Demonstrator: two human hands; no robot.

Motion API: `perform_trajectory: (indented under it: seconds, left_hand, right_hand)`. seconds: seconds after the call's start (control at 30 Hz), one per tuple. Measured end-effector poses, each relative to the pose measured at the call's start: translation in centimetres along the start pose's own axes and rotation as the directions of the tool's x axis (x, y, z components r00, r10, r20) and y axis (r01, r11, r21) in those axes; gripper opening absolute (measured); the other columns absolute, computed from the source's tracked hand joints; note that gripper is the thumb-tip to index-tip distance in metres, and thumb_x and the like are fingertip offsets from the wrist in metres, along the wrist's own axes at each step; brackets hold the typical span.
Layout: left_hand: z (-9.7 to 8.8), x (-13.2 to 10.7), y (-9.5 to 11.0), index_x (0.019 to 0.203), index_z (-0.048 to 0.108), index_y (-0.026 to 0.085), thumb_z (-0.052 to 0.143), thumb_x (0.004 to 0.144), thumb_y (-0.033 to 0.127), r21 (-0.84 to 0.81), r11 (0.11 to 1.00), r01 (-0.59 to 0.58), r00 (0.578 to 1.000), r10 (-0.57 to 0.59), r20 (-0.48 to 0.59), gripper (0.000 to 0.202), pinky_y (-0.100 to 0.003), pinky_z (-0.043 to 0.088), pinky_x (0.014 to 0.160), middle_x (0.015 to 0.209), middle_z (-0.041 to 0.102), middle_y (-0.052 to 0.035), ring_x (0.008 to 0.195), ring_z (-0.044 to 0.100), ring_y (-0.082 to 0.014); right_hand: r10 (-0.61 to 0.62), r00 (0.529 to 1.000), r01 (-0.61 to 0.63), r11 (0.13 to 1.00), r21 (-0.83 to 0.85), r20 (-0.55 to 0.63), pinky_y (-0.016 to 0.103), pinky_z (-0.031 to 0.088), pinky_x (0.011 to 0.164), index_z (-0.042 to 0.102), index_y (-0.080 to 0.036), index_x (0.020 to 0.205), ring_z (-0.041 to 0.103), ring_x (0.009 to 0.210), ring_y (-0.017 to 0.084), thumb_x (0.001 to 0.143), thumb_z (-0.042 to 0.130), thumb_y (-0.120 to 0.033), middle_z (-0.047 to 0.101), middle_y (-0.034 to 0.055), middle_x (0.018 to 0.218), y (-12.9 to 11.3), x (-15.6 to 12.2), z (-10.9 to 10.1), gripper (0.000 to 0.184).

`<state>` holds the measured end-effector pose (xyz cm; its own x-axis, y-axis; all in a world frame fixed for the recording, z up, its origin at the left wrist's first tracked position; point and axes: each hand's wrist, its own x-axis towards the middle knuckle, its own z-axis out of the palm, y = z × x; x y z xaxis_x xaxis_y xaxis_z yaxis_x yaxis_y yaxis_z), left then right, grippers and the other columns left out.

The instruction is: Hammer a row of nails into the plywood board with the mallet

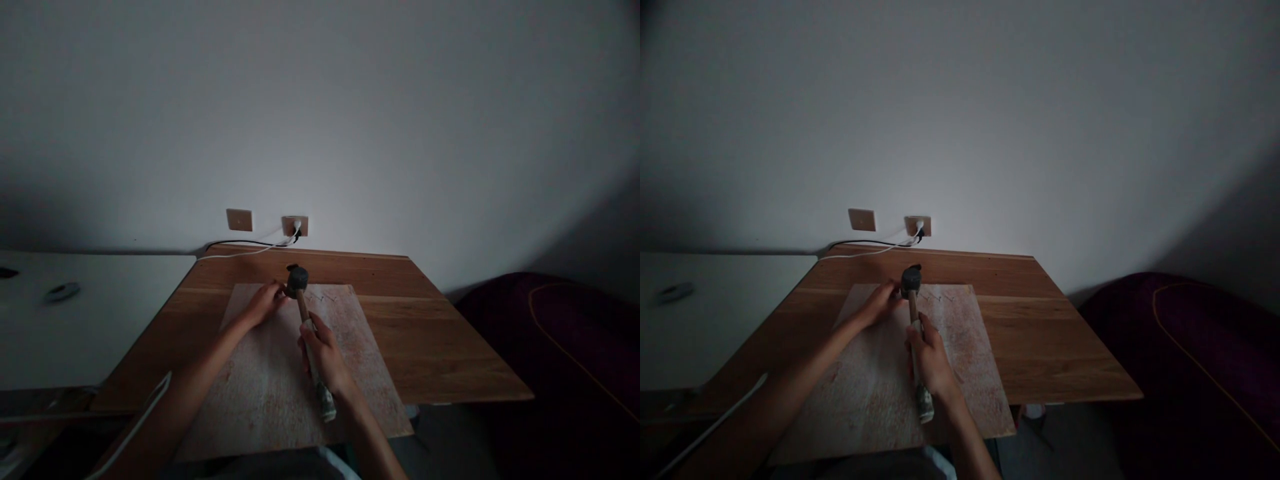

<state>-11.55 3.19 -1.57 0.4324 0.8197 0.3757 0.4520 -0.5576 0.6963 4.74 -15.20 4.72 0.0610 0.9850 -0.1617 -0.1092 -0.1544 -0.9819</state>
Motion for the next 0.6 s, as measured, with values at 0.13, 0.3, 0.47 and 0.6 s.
perform_trajectory:
  seconds: [0.13, 0.3, 0.47, 0.6]
  left_hand:
    - [-0.21, 0.37, 0.31, 0.086, 0.073, 0.018, 0.071, 0.085, 0.03, -0.032, 0.999, -0.007, 0.998, 0.009, 0.056, 0.013, -0.031, 0.052, 0.078, 0.091, 0.071, -0.006, 0.083, 0.066, -0.021]
    - [-0.42, 0.21, 0.81, 0.092, 0.074, 0.017, 0.073, 0.082, 0.033, -0.013, 0.999, 0.034, 0.998, -0.034, 0.053, 0.018, -0.033, 0.052, 0.081, 0.093, 0.07, -0.0053, 0.087, 0.066, -0.0225]
    - [-0.34, -0.22, 0.85, 0.111, 0.07, 0.018, 0.079, 0.069, 0.027, -0.034, 0.999, 0.036, 0.999, -0.036, -0.015, 0.045, -0.035, 0.053, 0.082, 0.104, 0.069, -0.006, 0.092, 0.064, -0.0241]
    - [-0.43, -0.46, 0.78, 0.118, 0.068, 0.02, 0.084, 0.071, 0.035, -0.037, 0.999, 0.024, 1.0, -0.024, 0.004, 0.052, -0.033, 0.053, 0.08, 0.104, 0.067, -0.0042, 0.089, 0.064, -0.0225]
  right_hand:
    - [-0.012, 1.0, 0.012, 1.0, 0.0, -0.02, 0.02, 0.037, 0.033, 0.058, -0.019, 0.12, 0.042, 0.039, 0.008, 0.081, 0.067, -0.063, 0.051, -0.0104, 0.065, 0.01, -0.02, -0.12, 0.06]
    - [-0.046, 0.999, 0.045, 0.998, 0.051, 0.025, 0.02, 0.036, 0.033, 0.057, -0.02, 0.124, 0.043, 0.039, 0.007, 0.086, 0.065, -0.06, 0.055, -0.009, 0.069, -0.23, -0.02, 0.12, 0.056]
    - [-0.017, 0.998, 0.016, 1.0, 0.015, 0.064, 0.021, 0.036, 0.034, 0.059, -0.018, 0.121, 0.044, 0.039, 0.008, 0.081, 0.069, -0.06, 0.054, -0.0094, 0.064, -0.11, 0.56, 0.44, 0.059]
    - [-0.007, 1.0, 0.008, 0.998, 0.067, -0.013, 0.019, 0.034, 0.034, 0.059, -0.02, 0.112, 0.044, 0.038, 0.008, 0.08, 0.069, -0.065, 0.056, -0.0086, 0.065, 0.23, -0.22, 0.01, 0.056]
